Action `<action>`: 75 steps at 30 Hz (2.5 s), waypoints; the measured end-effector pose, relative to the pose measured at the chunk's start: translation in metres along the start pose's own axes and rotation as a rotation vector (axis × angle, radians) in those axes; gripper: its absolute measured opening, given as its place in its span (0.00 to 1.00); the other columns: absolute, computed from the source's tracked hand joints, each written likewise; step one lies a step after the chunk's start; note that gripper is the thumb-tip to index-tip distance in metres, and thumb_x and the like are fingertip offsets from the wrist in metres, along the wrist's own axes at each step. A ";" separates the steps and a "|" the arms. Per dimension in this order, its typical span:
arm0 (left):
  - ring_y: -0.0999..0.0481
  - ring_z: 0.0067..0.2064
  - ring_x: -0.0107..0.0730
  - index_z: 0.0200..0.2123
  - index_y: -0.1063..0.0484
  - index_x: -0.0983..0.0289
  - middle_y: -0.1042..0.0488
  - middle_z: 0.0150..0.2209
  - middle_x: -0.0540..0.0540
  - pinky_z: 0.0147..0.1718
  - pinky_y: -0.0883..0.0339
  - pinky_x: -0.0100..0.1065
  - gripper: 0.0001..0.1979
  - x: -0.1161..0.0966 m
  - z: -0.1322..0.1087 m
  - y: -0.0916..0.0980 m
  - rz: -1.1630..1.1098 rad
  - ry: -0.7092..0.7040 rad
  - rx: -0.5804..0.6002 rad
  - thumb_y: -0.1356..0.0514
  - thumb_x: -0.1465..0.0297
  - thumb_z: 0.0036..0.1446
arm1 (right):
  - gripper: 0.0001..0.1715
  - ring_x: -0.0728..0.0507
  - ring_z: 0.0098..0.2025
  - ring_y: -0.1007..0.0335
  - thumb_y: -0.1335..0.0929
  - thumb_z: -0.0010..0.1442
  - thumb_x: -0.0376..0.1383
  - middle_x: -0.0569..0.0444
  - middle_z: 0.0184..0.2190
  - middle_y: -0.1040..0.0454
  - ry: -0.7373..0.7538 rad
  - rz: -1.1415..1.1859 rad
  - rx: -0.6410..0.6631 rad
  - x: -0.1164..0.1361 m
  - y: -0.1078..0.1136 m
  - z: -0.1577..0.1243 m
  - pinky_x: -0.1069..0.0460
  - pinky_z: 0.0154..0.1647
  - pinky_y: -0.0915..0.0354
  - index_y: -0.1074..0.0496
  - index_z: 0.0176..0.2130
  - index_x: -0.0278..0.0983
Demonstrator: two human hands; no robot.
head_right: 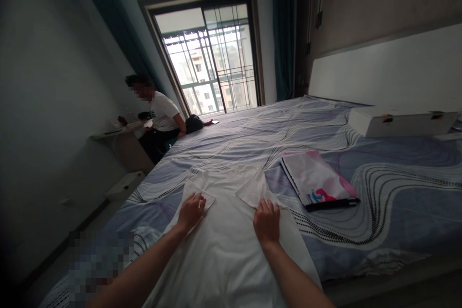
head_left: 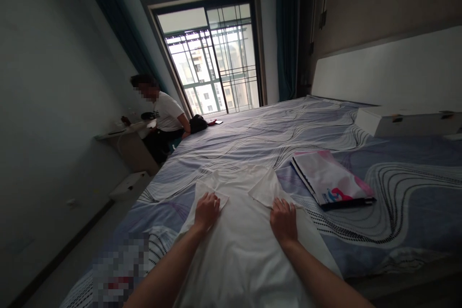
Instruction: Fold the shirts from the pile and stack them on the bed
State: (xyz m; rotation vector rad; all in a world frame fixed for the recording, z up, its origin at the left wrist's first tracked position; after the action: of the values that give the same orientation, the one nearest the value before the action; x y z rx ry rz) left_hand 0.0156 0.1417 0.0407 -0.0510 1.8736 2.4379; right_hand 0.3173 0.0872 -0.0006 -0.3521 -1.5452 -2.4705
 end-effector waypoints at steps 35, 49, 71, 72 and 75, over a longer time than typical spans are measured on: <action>0.36 0.66 0.38 0.65 0.40 0.58 0.34 0.65 0.60 0.62 0.41 0.40 0.25 -0.078 -0.021 -0.015 -0.146 -0.248 0.179 0.50 0.67 0.65 | 0.29 0.36 0.67 0.43 0.39 0.59 0.26 0.43 0.61 0.30 0.019 0.021 0.009 0.006 0.008 0.001 0.41 0.71 0.62 0.27 0.58 0.33; 0.47 0.71 0.51 0.65 0.37 0.49 0.46 0.72 0.55 0.62 0.39 0.55 0.25 -0.160 -0.020 -0.053 -0.305 -0.328 -0.113 0.50 0.70 0.66 | 0.34 0.39 0.68 0.43 0.39 0.58 0.23 0.50 0.66 0.36 0.154 -0.040 0.054 -0.059 0.009 0.028 0.45 0.68 0.51 0.27 0.60 0.41; 0.29 0.61 0.45 0.47 0.24 0.62 0.24 0.56 0.58 0.61 0.36 0.47 0.22 -0.169 -0.011 -0.040 -0.340 -0.225 -0.243 0.48 0.83 0.53 | 0.27 0.39 0.61 0.36 0.40 0.61 0.24 0.48 0.59 0.27 0.073 0.114 0.070 -0.067 0.009 0.029 0.46 0.63 0.46 0.24 0.54 0.36; 0.29 0.61 0.45 0.45 0.23 0.62 0.22 0.54 0.57 0.60 0.35 0.47 0.20 -0.168 -0.010 -0.043 -0.347 -0.223 -0.233 0.48 0.82 0.56 | 0.27 0.39 0.61 0.36 0.40 0.61 0.24 0.49 0.59 0.27 0.063 0.128 0.082 -0.069 0.008 0.029 0.46 0.63 0.46 0.24 0.54 0.37; 0.34 0.65 0.49 0.43 0.22 0.62 0.22 0.54 0.57 0.60 0.36 0.51 0.17 -0.167 -0.010 -0.040 -0.352 -0.246 -0.252 0.48 0.80 0.59 | 0.28 0.41 0.62 0.37 0.40 0.61 0.24 0.51 0.59 0.27 0.030 0.178 0.105 -0.074 0.007 0.028 0.48 0.64 0.46 0.24 0.55 0.38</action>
State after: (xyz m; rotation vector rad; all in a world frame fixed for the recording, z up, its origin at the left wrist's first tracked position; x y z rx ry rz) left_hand 0.1853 0.1372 0.0106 -0.0819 1.3246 2.2962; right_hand 0.3918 0.1135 -0.0057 -0.4138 -1.5525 -2.2412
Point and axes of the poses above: each hand's wrist, its own z-axis towards the middle knuckle, its own y-axis out of the back of the hand, x = y × z, the point moved 10 cm from there along z, towards the middle knuckle
